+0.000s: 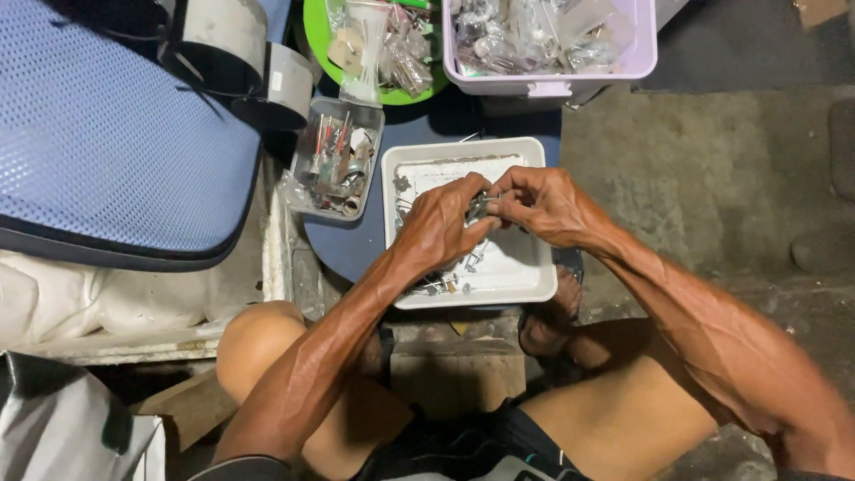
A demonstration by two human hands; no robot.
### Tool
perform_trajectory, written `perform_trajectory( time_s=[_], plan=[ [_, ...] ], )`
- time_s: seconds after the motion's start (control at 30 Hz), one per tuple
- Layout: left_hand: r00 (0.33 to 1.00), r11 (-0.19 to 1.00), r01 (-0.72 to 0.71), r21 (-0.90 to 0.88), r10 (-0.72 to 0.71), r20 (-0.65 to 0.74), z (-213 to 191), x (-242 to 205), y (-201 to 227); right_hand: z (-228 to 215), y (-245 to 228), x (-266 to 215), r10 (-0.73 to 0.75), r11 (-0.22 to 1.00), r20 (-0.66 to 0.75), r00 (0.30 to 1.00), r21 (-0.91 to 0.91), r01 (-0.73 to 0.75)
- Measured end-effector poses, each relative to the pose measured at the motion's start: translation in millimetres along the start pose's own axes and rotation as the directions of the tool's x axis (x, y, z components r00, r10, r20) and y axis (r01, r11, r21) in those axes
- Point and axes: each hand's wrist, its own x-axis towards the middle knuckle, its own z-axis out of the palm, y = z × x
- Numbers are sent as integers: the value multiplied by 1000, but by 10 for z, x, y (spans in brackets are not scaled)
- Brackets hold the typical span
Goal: Sorting and inspecting small metal hardware components in a plastic tray
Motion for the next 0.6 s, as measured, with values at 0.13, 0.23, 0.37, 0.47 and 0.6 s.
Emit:
perform_trajectory(
  time_s=[0.13,0.23,0.37,0.47,0.6],
  plan=[
    [999,995,-26,96,29,-32,160,2,-345,21,-70,-21,4,1000,59,998,22,-6],
    [998,988,65,137,-65,-4,125,-17,-472,-18,-86,-18,7,993,56,998,-120,0],
    [992,949,120,291,-124,-4,-8,-116,-612,-129,-63,-33,32,963,-6,999,-269,-33],
    [991,947,133,291,-130,-30,-162,-158,-606,-86,-12,-3,-6,888,-27,1000,-460,-7],
    [972,955,179,235,-135,-195,-268,-221,-713,81,193,-3,-126,757,78,989,-636,147]
  ],
)
